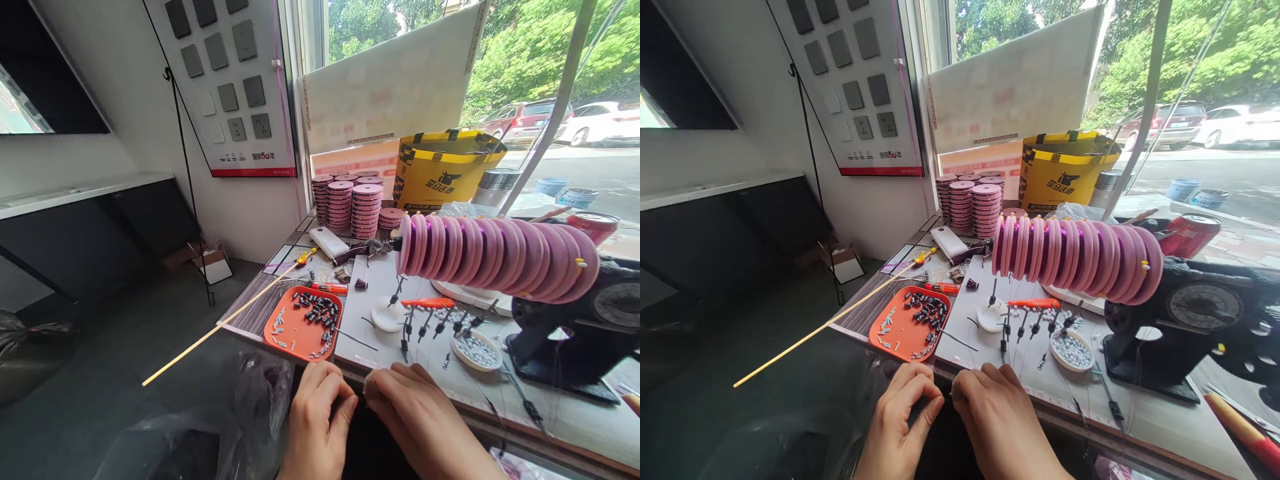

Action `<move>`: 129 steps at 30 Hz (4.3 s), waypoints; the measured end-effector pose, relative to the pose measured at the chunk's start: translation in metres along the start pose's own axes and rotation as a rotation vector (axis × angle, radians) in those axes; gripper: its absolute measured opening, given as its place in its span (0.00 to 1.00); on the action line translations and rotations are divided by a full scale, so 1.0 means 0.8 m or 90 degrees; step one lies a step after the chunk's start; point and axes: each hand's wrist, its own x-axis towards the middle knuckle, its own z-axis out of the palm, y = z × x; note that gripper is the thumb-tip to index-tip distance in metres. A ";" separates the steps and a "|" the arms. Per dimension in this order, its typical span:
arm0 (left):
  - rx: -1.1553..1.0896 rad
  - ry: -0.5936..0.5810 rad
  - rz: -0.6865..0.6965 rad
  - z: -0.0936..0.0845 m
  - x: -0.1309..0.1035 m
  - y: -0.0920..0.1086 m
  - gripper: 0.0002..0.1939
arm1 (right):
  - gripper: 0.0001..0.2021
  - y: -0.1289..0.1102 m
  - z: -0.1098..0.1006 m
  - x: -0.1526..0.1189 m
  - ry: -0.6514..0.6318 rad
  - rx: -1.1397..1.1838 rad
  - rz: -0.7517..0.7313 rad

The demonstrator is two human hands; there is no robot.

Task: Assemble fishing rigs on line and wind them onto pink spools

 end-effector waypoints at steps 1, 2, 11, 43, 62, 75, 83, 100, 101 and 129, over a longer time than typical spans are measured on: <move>-0.002 -0.004 -0.003 0.000 0.003 0.001 0.10 | 0.09 0.001 -0.002 0.001 -0.002 -0.007 0.010; -0.005 -0.005 -0.007 0.001 0.006 0.003 0.10 | 0.09 0.001 -0.004 0.002 -0.006 -0.011 0.018; -0.002 0.042 -0.016 0.019 0.029 -0.002 0.07 | 0.07 0.021 -0.019 0.024 -0.021 0.004 0.105; 0.594 0.128 0.226 0.088 -0.020 -0.037 0.13 | 0.10 0.010 -0.030 0.054 -0.117 -0.125 0.187; 0.519 0.085 0.277 0.080 -0.008 -0.043 0.32 | 0.11 0.069 -0.065 -0.001 -0.216 -0.398 -0.065; 0.608 0.025 0.282 0.076 -0.003 -0.031 0.30 | 0.06 0.076 -0.092 -0.008 -0.229 -0.453 -0.185; 0.591 0.015 0.283 0.078 -0.001 -0.028 0.29 | 0.05 0.078 -0.095 -0.002 -0.244 -0.471 -0.189; -0.285 -0.348 0.050 -0.025 0.259 0.087 0.27 | 0.08 0.075 -0.085 -0.007 -0.203 -0.344 -0.118; -0.336 -0.390 0.035 -0.020 0.264 0.085 0.28 | 0.08 0.076 -0.085 -0.009 -0.191 -0.332 -0.114; 0.077 0.055 0.147 -0.014 0.102 0.041 0.07 | 0.07 0.086 -0.096 -0.017 -0.179 -0.070 0.058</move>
